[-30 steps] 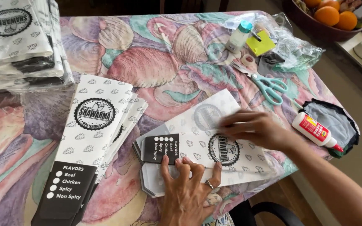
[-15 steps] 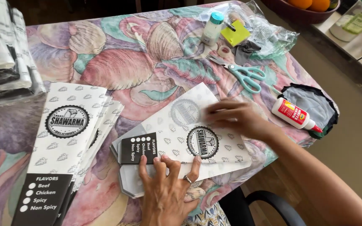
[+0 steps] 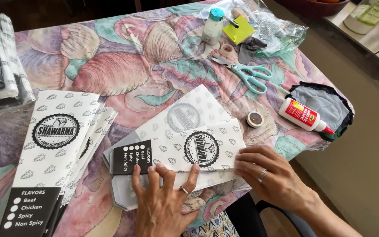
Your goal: Folding and securing paper shawarma wraps with tape at a workspace.
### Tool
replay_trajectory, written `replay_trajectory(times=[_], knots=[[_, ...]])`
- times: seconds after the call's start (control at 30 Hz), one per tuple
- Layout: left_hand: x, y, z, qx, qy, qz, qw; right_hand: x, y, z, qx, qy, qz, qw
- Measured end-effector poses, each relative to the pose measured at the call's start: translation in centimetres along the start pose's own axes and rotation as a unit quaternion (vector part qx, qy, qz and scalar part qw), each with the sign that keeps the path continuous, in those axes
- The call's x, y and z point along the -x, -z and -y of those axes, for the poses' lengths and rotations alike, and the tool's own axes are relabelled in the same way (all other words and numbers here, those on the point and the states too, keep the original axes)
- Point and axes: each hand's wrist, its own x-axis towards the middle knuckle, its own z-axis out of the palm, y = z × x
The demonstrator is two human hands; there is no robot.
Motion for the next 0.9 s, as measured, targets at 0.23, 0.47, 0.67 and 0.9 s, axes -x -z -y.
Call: replay_trajectory(times=[0.23,0.47,0.67,0.9], knots=[[-0.5,1.7,-0.9,-0.021,0.005,-0.013,1.000,1.0,-0.5,-0.6,-0.007,0.035,-0.025,0.999],[-0.7,1.6,-1.8,-0.051,0.026,0.004,0.998,-1.1,1.6,-1.0,-0.047,-0.023,0.056,0.997],[-0.8,1.6,-1.5,-0.032,0.008,-0.020,0.999,1.6,-0.6,-11.1,0.050,-0.177,0.042,0.982],[-0.2,0.5,-1.6,-0.009,0.022,-0.011,1.000,-4.5,-0.3,-9.9,-0.050,-0.138,0.007,0.989]])
